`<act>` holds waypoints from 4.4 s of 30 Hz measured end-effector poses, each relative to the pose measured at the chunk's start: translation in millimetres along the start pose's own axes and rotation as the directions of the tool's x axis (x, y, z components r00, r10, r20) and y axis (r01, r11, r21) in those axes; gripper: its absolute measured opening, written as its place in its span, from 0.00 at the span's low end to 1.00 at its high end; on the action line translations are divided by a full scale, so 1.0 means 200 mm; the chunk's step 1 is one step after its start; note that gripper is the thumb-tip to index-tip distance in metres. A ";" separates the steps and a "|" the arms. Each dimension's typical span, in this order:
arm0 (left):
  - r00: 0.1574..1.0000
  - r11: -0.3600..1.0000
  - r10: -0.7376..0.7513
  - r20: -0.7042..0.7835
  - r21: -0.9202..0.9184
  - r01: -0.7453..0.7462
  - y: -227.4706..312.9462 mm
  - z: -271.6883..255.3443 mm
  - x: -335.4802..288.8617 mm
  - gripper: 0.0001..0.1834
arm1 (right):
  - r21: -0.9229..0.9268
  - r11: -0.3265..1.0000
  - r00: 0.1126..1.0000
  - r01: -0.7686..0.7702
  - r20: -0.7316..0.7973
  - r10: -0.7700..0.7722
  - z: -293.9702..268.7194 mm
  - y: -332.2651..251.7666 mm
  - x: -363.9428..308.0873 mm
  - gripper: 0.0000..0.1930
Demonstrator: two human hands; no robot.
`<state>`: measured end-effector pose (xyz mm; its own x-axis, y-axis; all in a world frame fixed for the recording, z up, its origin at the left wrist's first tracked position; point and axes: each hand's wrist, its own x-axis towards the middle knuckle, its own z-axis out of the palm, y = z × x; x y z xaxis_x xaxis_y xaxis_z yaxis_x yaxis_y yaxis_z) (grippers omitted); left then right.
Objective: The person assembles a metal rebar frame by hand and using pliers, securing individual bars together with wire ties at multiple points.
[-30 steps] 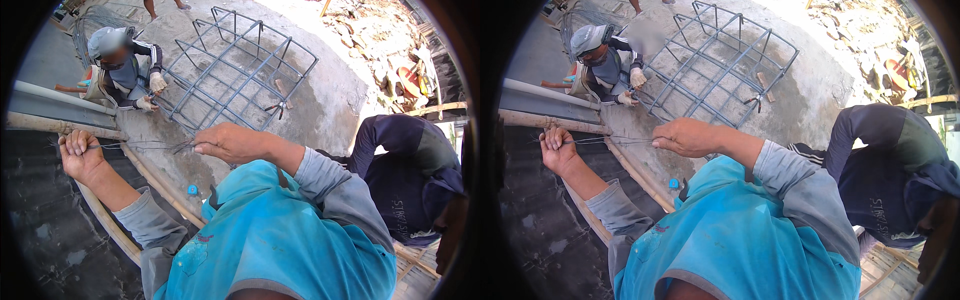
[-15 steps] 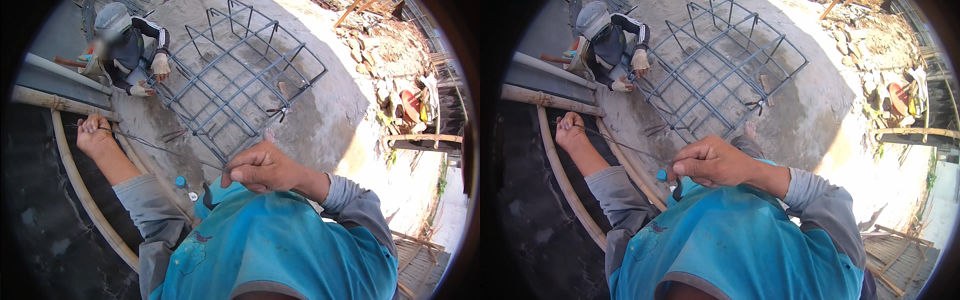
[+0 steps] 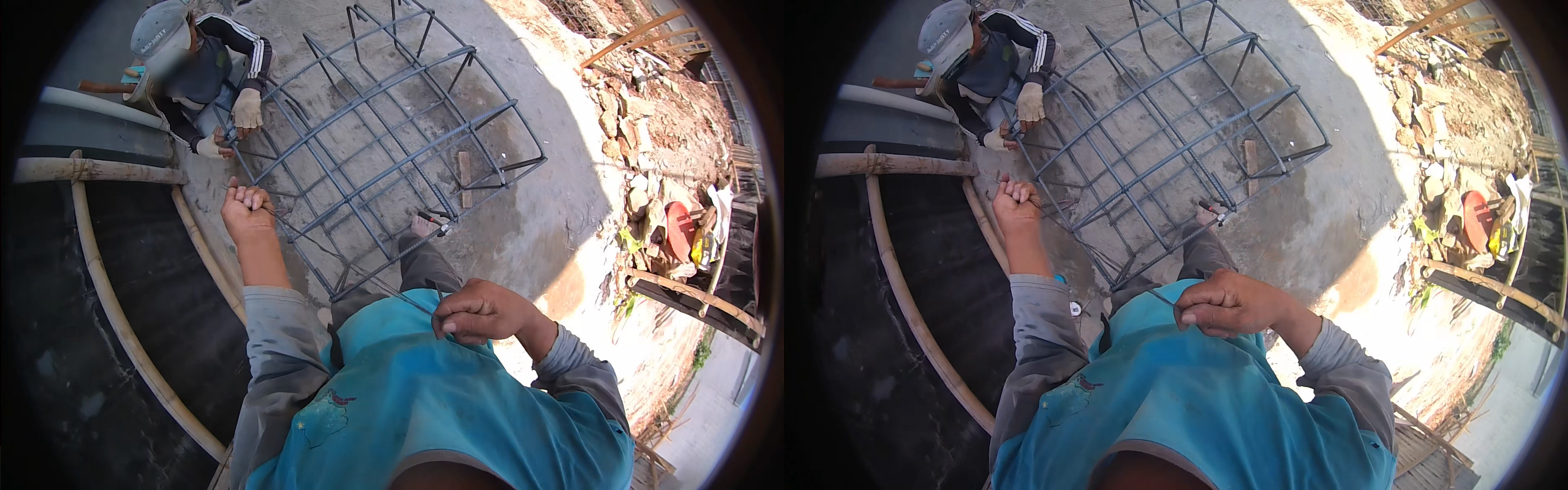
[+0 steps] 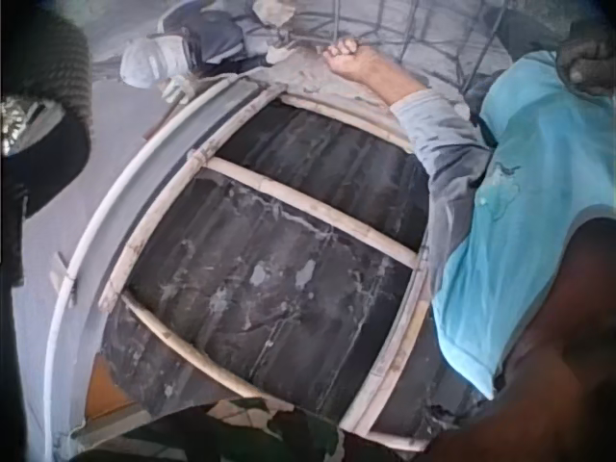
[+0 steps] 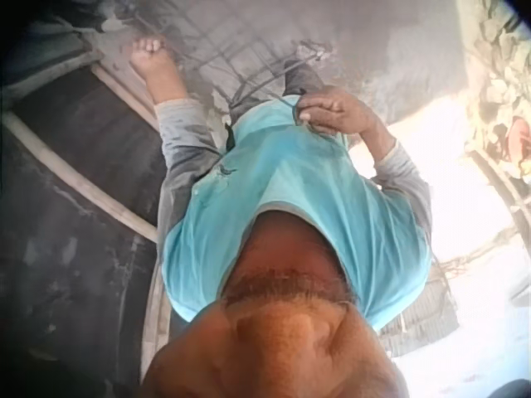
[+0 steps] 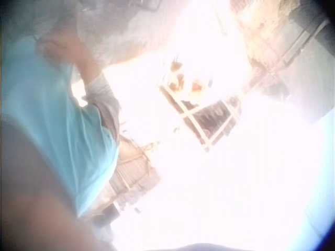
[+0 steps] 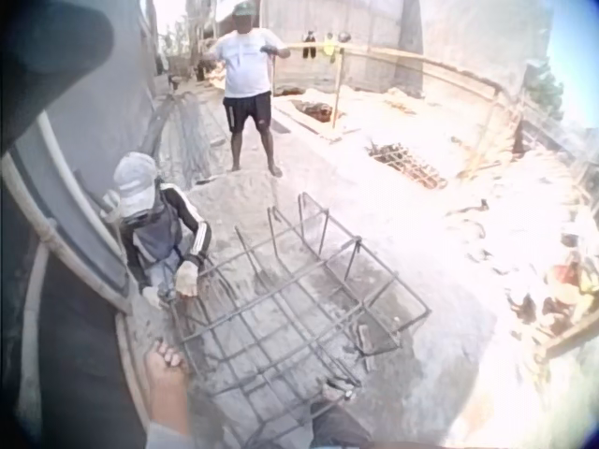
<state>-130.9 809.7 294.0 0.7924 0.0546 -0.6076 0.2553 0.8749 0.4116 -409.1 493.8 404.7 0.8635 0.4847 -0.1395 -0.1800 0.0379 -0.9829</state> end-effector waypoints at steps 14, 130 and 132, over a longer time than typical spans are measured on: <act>0.942 0.989 -0.020 -0.334 0.131 0.068 -0.91 0.09 0.08 0.13 | 0.365 0.923 0.596 -0.118 -0.718 0.360 -0.80 0.14 -0.22 0.12; 0.666 -0.192 -0.355 0.656 0.645 -0.739 -1.80 -0.40 0.59 0.13 | 0.152 0.842 0.647 -0.517 -0.575 0.501 -1.15 1.59 0.60 0.14; 0.659 -0.215 -0.362 0.659 0.629 -0.747 -1.79 -0.41 0.59 0.12 | 0.476 0.769 0.676 -0.427 -0.396 0.621 -1.16 1.76 0.62 0.17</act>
<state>-173.9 542.1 18.3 0.7952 -0.5978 -0.1012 -0.2989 -0.5318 0.7924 -255.0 364.5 12.9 0.6587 0.0056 -0.7524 -0.7316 0.2383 -0.6387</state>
